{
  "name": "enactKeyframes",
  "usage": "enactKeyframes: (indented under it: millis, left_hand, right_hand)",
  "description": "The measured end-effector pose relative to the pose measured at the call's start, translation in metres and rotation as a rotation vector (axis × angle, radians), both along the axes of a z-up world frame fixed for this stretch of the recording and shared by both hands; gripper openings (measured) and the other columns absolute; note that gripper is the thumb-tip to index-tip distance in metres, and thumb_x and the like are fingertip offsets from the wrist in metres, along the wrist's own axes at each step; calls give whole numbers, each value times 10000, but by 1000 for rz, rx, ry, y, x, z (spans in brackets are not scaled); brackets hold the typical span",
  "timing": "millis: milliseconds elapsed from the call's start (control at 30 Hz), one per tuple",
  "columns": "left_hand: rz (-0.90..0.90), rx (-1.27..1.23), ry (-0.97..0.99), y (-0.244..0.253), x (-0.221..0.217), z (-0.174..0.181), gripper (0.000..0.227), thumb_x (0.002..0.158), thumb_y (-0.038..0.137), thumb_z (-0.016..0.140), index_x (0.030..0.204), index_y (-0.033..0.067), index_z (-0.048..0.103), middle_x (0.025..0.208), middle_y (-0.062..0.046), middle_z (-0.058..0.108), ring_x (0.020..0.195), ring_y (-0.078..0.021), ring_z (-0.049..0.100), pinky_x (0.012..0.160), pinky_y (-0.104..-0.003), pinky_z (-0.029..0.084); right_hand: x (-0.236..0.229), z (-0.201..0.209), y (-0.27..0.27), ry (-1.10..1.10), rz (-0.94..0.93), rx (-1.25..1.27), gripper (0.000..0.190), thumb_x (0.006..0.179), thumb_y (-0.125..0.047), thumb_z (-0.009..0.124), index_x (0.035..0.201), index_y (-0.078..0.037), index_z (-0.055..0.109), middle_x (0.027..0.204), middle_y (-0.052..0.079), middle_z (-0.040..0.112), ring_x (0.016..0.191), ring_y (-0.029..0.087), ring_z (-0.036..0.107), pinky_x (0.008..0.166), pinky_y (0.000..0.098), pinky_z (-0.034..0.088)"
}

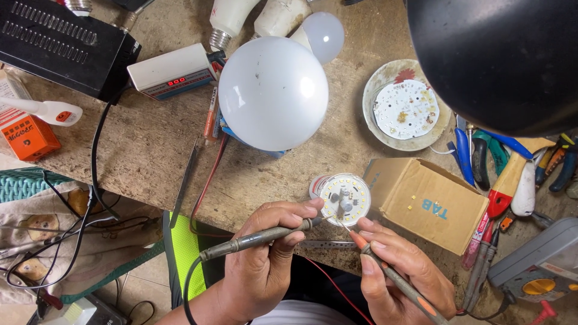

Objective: Soldering and repairing LED chips on a circuit board at an electronics workbench.

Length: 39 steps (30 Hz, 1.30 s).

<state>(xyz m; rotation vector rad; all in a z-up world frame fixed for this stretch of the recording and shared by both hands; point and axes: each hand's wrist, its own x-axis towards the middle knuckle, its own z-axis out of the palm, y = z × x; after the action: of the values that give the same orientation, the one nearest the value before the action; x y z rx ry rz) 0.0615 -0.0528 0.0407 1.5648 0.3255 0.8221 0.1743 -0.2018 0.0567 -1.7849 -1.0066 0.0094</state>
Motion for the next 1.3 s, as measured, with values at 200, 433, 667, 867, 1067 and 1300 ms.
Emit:
enactKeyframes:
  millis: [200,433,667,867,1067,1300]
  left_hand:
    - [1,19,10,0,-1,-1,131,1098,128,435,1146,42,521,1161,-171,669,1177,-366,753,1079,-446,623]
    - [8,26,17,0,0,1,117,1091,120,444,1129,44,525,1143,-169,677,1159,-355,761,1061,-440,626]
    - [14,38,18,-2,0,-2,128,1093,129,443,1134,43,528,1151,-170,683,1157,-354,758,1063,-442,629]
    - [75,47,26,-8,3,0,129,1075,128,483,1118,30,555,1155,-190,716,1145,-353,766,1063,-448,626]
    - [81,68,56,-6,4,3,144,1066,163,501,1102,47,578,1135,-160,733,1144,-326,773,1055,-421,624]
    - [67,37,36,-5,3,2,116,1060,119,505,1105,35,571,1141,-155,727,1164,-342,765,1054,-431,623]
  right_hand:
    - [-1,0,2,-18,-15,1,152,911,-50,626,1042,25,629,996,219,759,1011,344,819,996,424,689]
    - [-3,2,4,-26,-21,-14,141,908,-47,633,1029,27,635,976,201,760,1000,340,820,983,422,693]
    - [-4,2,1,-14,-32,-14,139,906,-40,635,1027,28,635,986,215,756,1010,348,821,970,405,699]
    - [-2,-3,-1,51,-75,40,146,925,-71,604,1035,23,599,995,234,728,1023,404,817,945,395,704]
    - [-5,9,5,51,-64,-18,155,927,-71,602,1053,17,623,1012,227,748,1039,405,825,979,414,693]
    - [-6,8,6,55,-112,-16,125,907,-45,614,1014,18,635,983,225,753,1002,392,827,956,408,698]
